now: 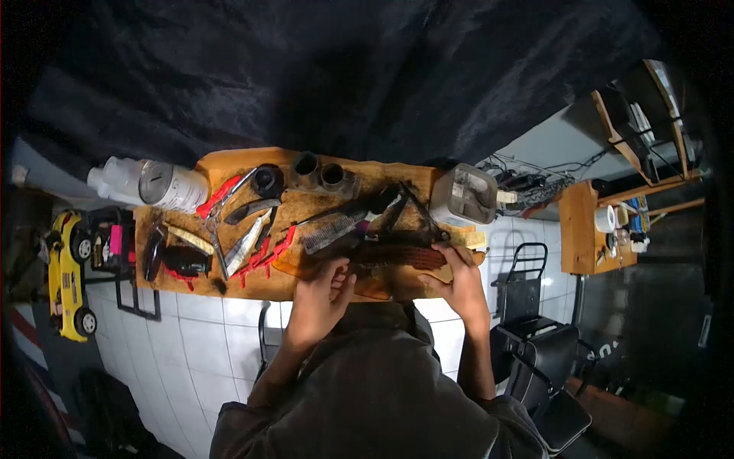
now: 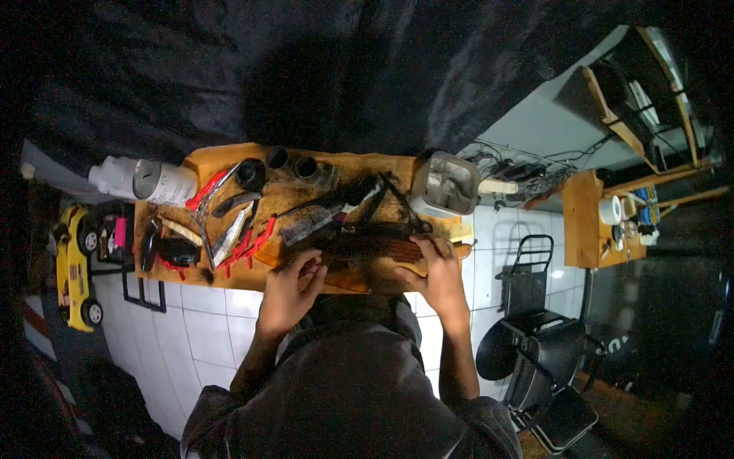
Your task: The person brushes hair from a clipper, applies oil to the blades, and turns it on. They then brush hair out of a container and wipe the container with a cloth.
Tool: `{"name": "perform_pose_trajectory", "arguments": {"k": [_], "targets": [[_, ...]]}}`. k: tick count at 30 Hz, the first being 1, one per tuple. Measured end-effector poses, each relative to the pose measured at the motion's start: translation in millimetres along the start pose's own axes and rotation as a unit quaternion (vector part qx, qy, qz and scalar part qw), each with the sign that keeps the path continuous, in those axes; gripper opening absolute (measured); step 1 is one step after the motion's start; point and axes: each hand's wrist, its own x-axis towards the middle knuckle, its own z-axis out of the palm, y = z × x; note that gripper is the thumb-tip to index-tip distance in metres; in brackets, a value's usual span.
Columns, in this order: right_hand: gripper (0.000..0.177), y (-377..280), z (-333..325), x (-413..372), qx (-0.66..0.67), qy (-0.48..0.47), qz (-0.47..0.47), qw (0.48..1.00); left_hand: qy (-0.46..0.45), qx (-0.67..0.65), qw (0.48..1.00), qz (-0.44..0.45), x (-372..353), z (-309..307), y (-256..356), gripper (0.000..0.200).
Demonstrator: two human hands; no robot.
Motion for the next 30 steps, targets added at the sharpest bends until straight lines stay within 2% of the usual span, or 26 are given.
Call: {"name": "perform_pose_trajectory", "arguments": {"k": [3, 4, 7, 8, 12, 16, 19, 20, 23, 25, 29, 30], "targets": [[0.049, 5.7, 10.2, -6.2, -0.017, 0.011, 0.043, 0.999, -0.052, -0.002, 0.999, 0.007, 4.6, -7.6, -8.3, 0.030], [0.045, 9.5, 13.8, -7.0, -0.023, 0.033, 0.030, 0.999, -0.061, 0.002, 0.998, 0.018, 6.9, -8.2, -11.5, 0.029], [0.048, 11.2, 11.1, -9.0, -0.080, 0.010, 0.021, 0.996, -0.075, 0.012, 0.995, 0.057, 10.6, -10.5, -15.5, 0.029], [0.048, 12.7, 12.4, -10.5, -0.081, 0.024, 0.000, 0.996, -0.081, 0.010, 0.995, 0.060, 11.0, -11.6, -11.9, 0.029], [0.049, -0.9, 6.2, -19.4, -0.011, 0.034, 0.039, 0.999, -0.112, 0.016, 0.992, 0.061, 16.9, -14.7, -12.8, 0.026], [0.052, -11.1, 2.4, -35.4, -0.037, 0.027, 0.064, 0.997, -0.115, 0.023, 0.990, 0.075, 20.8, -26.8, -20.1, 0.026], [0.051, -19.0, 3.5, -46.7, -0.059, 0.065, 0.103, 0.991, -0.132, 0.007, 0.990, 0.048, 25.0, -28.1, -17.9, 0.028], [0.045, -23.8, 1.5, -48.0, -0.073, 0.095, 0.081, 0.990, -0.132, 0.014, 0.990, 0.056, 25.8, -26.6, -16.7, 0.028], [0.038, -25.3, -1.3, -54.2, -0.011, 0.125, 0.122, 0.985, -0.117, 0.030, 0.988, 0.095, 30.4, -20.1, -11.2, 0.029], [0.034, -20.1, -3.7, -54.2, -0.022, 0.158, 0.121, 0.980, -0.092, 0.030, 0.986, 0.132, 29.6, -7.2, -7.6, 0.030], [0.031, -10.2, -19.9, -50.0, 0.042, 0.176, 0.171, 0.969, -0.104, 0.039, 0.986, 0.125, 31.8, 18.4, 8.1, 0.039], [0.029, -7.3, -25.6, -46.5, 0.061, 0.180, 0.178, 0.966, -0.134, 0.034, 0.986, 0.089, 34.9, 24.1, 14.6, 0.050]]}}
